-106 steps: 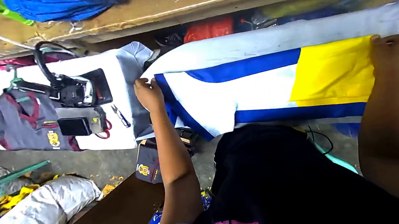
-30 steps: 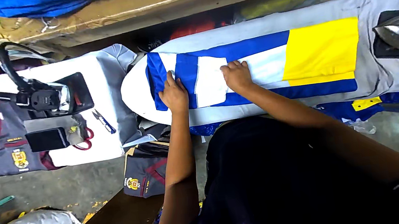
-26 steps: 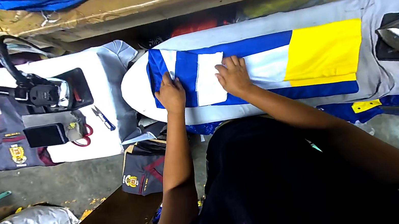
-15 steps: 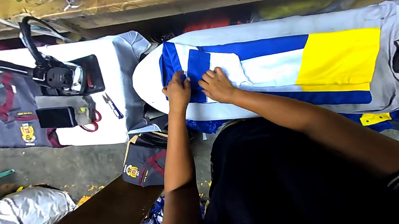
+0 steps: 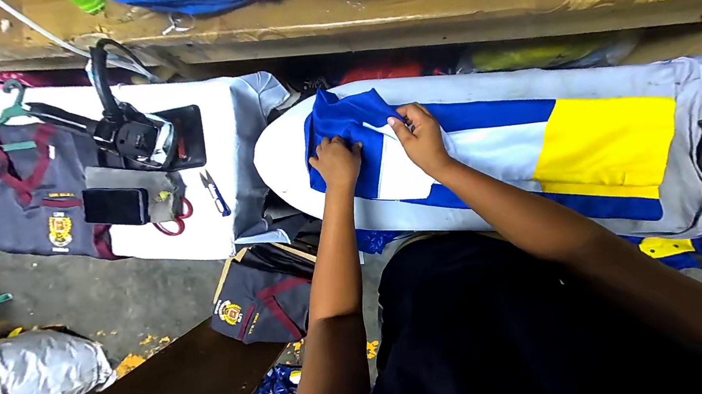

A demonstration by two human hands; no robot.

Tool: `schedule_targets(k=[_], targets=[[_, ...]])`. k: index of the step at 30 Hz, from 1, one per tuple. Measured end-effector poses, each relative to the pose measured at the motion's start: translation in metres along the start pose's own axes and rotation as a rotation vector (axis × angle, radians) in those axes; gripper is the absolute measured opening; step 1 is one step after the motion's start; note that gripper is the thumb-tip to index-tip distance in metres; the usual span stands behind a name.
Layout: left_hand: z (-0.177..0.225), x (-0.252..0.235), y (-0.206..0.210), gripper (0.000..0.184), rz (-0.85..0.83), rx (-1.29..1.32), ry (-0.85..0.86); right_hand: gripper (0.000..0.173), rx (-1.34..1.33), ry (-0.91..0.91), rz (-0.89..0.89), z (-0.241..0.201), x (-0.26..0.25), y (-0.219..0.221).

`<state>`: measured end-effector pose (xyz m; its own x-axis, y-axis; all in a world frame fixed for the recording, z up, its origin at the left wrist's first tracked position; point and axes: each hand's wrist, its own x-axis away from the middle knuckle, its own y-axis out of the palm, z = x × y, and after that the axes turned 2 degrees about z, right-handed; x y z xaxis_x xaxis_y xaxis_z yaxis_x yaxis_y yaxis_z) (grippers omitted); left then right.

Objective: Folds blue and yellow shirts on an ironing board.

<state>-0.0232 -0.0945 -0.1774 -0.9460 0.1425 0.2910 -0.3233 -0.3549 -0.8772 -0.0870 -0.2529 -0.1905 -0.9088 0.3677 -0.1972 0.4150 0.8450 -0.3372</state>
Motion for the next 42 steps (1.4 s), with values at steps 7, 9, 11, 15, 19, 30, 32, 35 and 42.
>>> schedule_targets(k=[7, 9, 11, 15, 19, 30, 32, 35, 42], targets=[[-0.012, -0.033, -0.002, 0.027, -0.046, 0.398, 0.058, 0.021, 0.035, -0.120, -0.075, 0.001, 0.022, 0.012], [-0.030, -0.034, -0.014, 0.034, -0.075, 0.659, -0.059, 0.027, 0.141, -0.113, -0.342, 0.005, 0.034, 0.015], [-0.036, -0.028, -0.037, 0.040, 0.037, 0.730, -0.080, 0.030, 0.220, -0.188, -0.487, 0.010, 0.048, 0.016], [-0.009, 0.007, -0.044, 0.043, 0.315, 0.359, 0.290, 0.024, 0.223, -0.319, -0.339, 0.007, 0.065, -0.009], [0.001, 0.026, 0.020, 0.054, 0.239, -0.026, 0.482, 0.020, 0.259, -0.145, -0.154, 0.023, 0.083, -0.069], [-0.008, 0.042, 0.003, 0.053, 0.159, -0.149, 0.086, 0.041, -0.508, 0.949, -0.159, 0.014, 0.084, -0.102], [-0.012, 0.040, 0.000, 0.050, 0.104, -0.115, 0.048, 0.043, -0.629, 1.025, -0.143, 0.012, 0.073, -0.084], [-0.024, 0.041, -0.001, 0.036, 0.072, 0.004, 0.102, 0.034, -0.700, 1.089, -0.082, 0.011, 0.063, -0.067], [-0.038, 0.053, 0.002, 0.028, 0.121, -0.115, 0.164, 0.027, -0.448, 1.028, -0.236, 0.017, 0.072, -0.065]])
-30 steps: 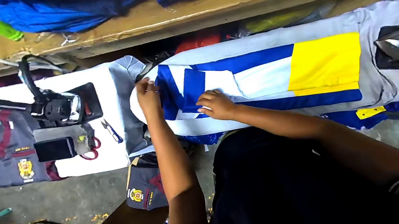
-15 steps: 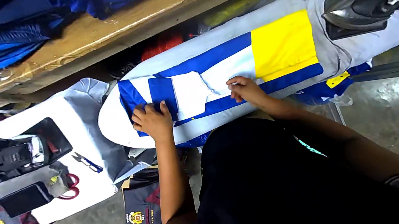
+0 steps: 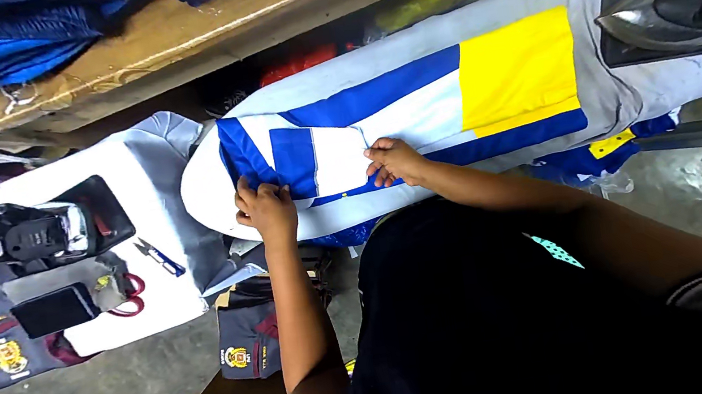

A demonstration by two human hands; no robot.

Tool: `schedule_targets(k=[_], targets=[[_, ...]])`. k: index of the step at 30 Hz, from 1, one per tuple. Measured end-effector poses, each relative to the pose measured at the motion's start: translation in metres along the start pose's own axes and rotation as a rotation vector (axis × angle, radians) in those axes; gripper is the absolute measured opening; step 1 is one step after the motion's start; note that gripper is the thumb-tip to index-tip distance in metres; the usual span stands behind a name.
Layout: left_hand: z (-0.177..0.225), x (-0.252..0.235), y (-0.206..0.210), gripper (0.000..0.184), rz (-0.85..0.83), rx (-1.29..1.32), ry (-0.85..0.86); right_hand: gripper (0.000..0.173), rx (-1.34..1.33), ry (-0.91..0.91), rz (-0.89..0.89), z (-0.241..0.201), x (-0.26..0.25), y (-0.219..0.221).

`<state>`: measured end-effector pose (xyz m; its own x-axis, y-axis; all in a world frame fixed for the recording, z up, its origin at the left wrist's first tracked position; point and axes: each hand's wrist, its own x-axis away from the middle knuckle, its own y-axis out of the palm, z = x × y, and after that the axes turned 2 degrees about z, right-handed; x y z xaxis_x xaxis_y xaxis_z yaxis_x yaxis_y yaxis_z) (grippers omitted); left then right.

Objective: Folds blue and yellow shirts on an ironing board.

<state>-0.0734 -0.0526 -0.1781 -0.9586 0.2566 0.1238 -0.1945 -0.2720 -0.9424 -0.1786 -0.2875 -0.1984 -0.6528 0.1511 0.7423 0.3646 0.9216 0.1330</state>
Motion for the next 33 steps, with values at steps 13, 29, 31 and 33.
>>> schedule_targets(k=[13, 29, 31, 33], targets=[[0.047, -0.018, 0.103, 0.082, 0.038, -0.064, 0.441, 0.025, -0.127, 0.096, 0.087, 0.014, -0.007, -0.016], [0.095, 0.017, 0.102, 0.027, -0.109, 0.066, 0.836, 0.057, -0.091, -0.011, 0.990, 0.056, 0.071, -0.252], [0.097, 0.015, 0.101, 0.025, -0.122, 0.043, 0.842, 0.050, -0.067, -0.012, 0.961, 0.048, 0.065, -0.255], [0.099, 0.015, 0.100, 0.023, -0.145, 0.023, 0.843, 0.043, -0.135, -0.029, 0.937, 0.042, 0.065, -0.258]])
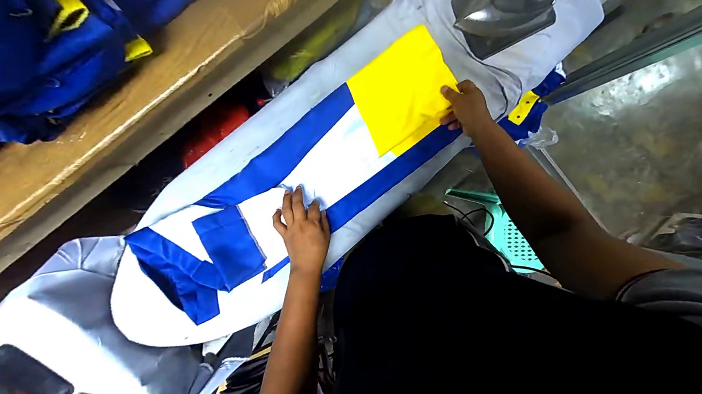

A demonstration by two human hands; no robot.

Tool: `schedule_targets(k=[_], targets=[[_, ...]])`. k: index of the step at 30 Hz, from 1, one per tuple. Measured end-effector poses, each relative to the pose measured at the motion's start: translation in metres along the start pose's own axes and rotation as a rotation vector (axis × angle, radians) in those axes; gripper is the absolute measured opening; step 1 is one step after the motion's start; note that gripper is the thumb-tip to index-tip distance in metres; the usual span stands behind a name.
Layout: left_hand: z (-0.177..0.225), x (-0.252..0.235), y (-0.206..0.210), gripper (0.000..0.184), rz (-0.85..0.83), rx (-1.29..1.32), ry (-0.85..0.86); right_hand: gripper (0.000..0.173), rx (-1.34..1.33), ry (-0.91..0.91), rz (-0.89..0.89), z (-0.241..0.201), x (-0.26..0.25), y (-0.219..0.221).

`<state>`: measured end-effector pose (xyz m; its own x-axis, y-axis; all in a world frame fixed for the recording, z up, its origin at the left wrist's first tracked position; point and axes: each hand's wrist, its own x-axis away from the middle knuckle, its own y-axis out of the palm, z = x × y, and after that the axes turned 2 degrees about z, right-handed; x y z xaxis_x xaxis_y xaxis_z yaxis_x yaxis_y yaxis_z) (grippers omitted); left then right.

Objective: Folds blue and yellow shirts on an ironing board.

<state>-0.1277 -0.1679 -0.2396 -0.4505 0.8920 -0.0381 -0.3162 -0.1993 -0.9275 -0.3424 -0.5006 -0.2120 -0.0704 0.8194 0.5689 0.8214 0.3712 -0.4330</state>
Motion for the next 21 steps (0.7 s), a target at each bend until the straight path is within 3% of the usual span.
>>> schedule_targets(k=[3, 5, 8, 12, 17, 21], targets=[[0.000, 0.001, 0.003, 0.020, -0.007, -0.006, 0.006, 0.035, -0.273, 0.039, -0.033, 0.000, -0.003, -0.012], [0.002, 0.001, 0.002, 0.019, -0.007, -0.007, 0.014, 0.036, -0.273, 0.069, -0.006, 0.006, -0.009, -0.018], [0.002, -0.001, 0.000, 0.017, -0.020, -0.026, 0.025, 0.036, 0.196, -0.041, 0.088, 0.004, -0.011, -0.014], [0.005, -0.007, -0.009, 0.020, -0.073, -0.029, 0.027, 0.048, 0.736, -0.213, 0.191, -0.008, -0.003, -0.009], [0.050, -0.038, -0.019, 0.043, 0.006, 0.081, 0.012, 0.046, 0.827, -0.691, 0.252, -0.006, -0.006, -0.003], [0.084, -0.077, 0.026, 0.060, 0.115, 0.066, -0.018, 0.056, 0.836, -1.031, 0.210, -0.008, -0.044, 0.024]])
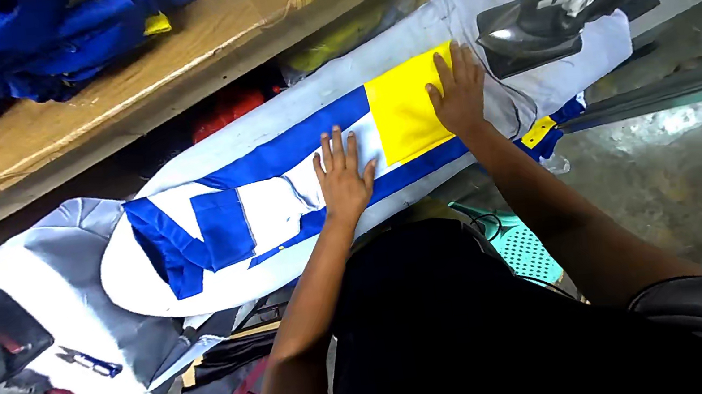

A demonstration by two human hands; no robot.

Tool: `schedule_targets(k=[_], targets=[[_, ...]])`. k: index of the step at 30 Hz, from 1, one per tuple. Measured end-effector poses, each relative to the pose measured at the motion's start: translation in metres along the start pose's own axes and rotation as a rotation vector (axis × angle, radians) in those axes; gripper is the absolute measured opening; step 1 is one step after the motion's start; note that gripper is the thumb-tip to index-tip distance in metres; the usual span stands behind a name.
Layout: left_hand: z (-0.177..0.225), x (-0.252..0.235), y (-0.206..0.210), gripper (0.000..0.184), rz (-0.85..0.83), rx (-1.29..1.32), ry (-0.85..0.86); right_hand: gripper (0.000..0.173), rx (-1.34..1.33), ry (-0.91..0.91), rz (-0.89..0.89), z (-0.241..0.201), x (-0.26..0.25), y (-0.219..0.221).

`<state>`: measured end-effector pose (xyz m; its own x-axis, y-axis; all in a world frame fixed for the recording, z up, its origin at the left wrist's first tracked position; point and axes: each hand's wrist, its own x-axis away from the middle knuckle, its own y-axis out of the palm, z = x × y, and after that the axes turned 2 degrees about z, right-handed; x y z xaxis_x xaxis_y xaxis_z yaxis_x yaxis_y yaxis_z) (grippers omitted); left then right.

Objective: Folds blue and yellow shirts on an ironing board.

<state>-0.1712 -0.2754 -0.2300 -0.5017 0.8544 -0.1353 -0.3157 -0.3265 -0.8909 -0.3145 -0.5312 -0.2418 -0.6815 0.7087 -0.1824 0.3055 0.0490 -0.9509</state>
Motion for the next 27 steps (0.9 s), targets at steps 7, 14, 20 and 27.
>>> schedule_targets(k=[7, 14, 20, 27], targets=[[-0.023, 0.007, 0.052, 0.069, -0.111, -0.217, -0.079, 0.065, 0.003, 0.008, -0.304, 0.034, -0.026, 0.035], [0.024, 0.030, 0.049, 0.059, 0.061, -0.141, -0.192, 0.070, -0.361, 0.374, -0.504, 0.048, 0.011, -0.049], [0.036, 0.051, 0.073, 0.058, -0.050, -0.163, -0.259, 0.070, -0.315, 0.427, -0.679, 0.057, 0.008, -0.046], [0.033, 0.059, 0.066, 0.086, -0.028, -0.070, -0.148, 0.048, -0.792, 0.700, -0.562, 0.048, 0.018, -0.052]])
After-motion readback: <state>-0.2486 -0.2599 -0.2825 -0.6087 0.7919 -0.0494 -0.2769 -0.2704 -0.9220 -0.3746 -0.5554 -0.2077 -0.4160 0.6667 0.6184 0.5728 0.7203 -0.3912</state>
